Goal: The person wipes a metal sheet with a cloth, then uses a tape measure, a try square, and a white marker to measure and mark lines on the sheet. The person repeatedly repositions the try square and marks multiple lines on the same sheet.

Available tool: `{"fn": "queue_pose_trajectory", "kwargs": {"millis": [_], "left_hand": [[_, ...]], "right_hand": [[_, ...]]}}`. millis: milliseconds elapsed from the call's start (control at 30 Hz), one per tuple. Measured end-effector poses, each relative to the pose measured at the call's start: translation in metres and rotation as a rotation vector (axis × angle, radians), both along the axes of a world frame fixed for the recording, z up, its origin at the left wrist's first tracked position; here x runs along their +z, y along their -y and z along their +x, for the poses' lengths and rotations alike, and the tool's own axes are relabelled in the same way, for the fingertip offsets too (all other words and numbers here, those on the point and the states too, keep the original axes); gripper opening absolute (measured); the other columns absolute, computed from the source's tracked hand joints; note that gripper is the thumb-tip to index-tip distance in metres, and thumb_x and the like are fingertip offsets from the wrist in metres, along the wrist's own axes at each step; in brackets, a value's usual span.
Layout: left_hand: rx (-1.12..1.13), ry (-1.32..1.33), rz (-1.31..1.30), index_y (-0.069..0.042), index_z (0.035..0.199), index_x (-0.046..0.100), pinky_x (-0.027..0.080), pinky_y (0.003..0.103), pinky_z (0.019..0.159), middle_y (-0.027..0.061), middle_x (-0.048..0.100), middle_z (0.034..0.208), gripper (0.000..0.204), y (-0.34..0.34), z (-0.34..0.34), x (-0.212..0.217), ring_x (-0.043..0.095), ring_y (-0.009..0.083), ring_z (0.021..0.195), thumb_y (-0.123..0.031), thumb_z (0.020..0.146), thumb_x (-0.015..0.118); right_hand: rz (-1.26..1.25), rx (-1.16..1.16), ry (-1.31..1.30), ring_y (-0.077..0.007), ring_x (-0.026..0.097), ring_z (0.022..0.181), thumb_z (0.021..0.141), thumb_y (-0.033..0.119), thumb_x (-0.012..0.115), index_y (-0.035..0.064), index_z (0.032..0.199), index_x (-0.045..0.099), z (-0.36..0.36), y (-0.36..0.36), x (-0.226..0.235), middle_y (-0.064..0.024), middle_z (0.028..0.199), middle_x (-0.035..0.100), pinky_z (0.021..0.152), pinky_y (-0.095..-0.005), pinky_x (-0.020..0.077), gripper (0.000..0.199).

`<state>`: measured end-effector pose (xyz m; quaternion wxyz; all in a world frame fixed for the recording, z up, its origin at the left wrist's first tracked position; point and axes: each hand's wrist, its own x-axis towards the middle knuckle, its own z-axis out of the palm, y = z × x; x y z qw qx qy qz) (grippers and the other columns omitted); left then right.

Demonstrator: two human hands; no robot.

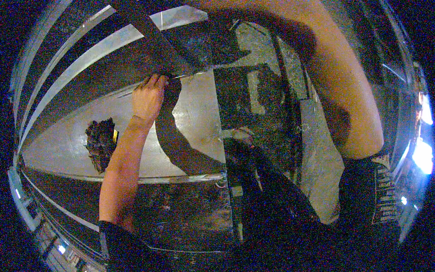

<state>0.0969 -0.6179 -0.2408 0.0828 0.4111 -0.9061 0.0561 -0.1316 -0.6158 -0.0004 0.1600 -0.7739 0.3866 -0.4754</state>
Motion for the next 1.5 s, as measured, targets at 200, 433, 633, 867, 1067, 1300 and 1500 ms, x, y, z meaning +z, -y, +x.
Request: {"fn": "queue_pose_trajectory", "kwargs": {"millis": [200,433,633,867,1067,1300,1500], "left_hand": [[-0.009,0.016,-0.042,-0.011,0.089,0.06,0.057,0.038,0.061,0.0058,0.059,0.085,0.011,0.0,0.002,-0.002,0.066,0.024,0.08,-0.011,0.079,0.055],[-0.01,0.057,0.001,-0.01,0.089,0.06,0.057,0.038,0.062,0.0065,0.06,0.086,0.01,0.0,0.0,-0.002,0.066,0.0244,0.08,-0.012,0.08,0.055],[-0.046,0.016,-0.026,-0.01,0.09,0.061,0.056,0.039,0.063,0.0074,0.061,0.086,0.012,0.001,0.0,0.0,0.066,0.0258,0.08,-0.013,0.08,0.055],[-0.014,0.045,0.025,-0.011,0.089,0.062,0.056,0.038,0.064,0.0073,0.063,0.085,0.012,0.002,-0.001,0.0,0.067,0.0253,0.079,-0.013,0.08,0.054],[-0.023,0.04,0.04,-0.011,0.089,0.062,0.055,0.039,0.064,0.0068,0.063,0.085,0.012,0.004,-0.001,0.0,0.067,0.0248,0.078,-0.013,0.081,0.054],[-0.015,0.043,0.066,-0.012,0.09,0.063,0.055,0.038,0.064,0.0067,0.063,0.086,0.01,0.004,0.002,0.004,0.067,0.0249,0.079,-0.015,0.083,0.056],[-0.006,0.046,0.078,-0.011,0.091,0.063,0.055,0.038,0.064,0.0066,0.064,0.087,0.011,0.004,0.0,0.005,0.067,0.0244,0.081,-0.015,0.083,0.055]], "right_hand": [[-0.119,-0.119,-0.13,-0.0101,0.062,0.069,0.085,0.009,0.067,-0.0028,0.098,0.067,0.01,-0.011,0.004,-0.0068,0.078,0.067,0.065,-0.0245,0.053,0.017],[0.24,0.058,0.075,-0.008,0.061,0.066,0.085,0.009,0.067,-0.0025,0.095,0.067,-0.004,-0.003,0.015,-0.0061,0.077,0.067,0.062,-0.0218,0.0511,0.016],[0.242,-0.009,0.035,-0.0074,0.06,0.063,0.085,0.01,0.067,-0.0019,0.095,0.068,-0.006,-0.005,0.014,-0.0049,0.074,0.066,0.059,-0.0209,0.05,0.016],[0.064,-0.105,-0.018,-0.0085,0.061,0.063,0.086,0.012,0.067,-0.0029,0.096,0.068,0.01,-0.015,0.008,-0.0072,0.075,0.067,0.06,-0.0218,0.0523,0.018],[0.186,0.049,0.06,-0.0091,0.062,0.064,0.086,0.012,0.067,-0.0026,0.095,0.068,-0.009,-0.006,0.01,-0.0082,0.075,0.067,0.062,-0.023,0.0538,0.017],[0.084,-0.022,-0.041,-0.0083,0.06,0.062,0.086,0.014,0.068,-0.0012,0.09,0.068,-0.004,-0.006,0.009,-0.0067,0.072,0.066,0.06,-0.0235,0.0515,0.016],[0.198,-0.045,-0.025,-0.0084,0.059,0.061,0.086,0.014,0.068,-0.0011,0.089,0.068,-0.006,-0.011,0.018,-0.0068,0.071,0.065,0.059,-0.0242,0.0507,0.016]]}}
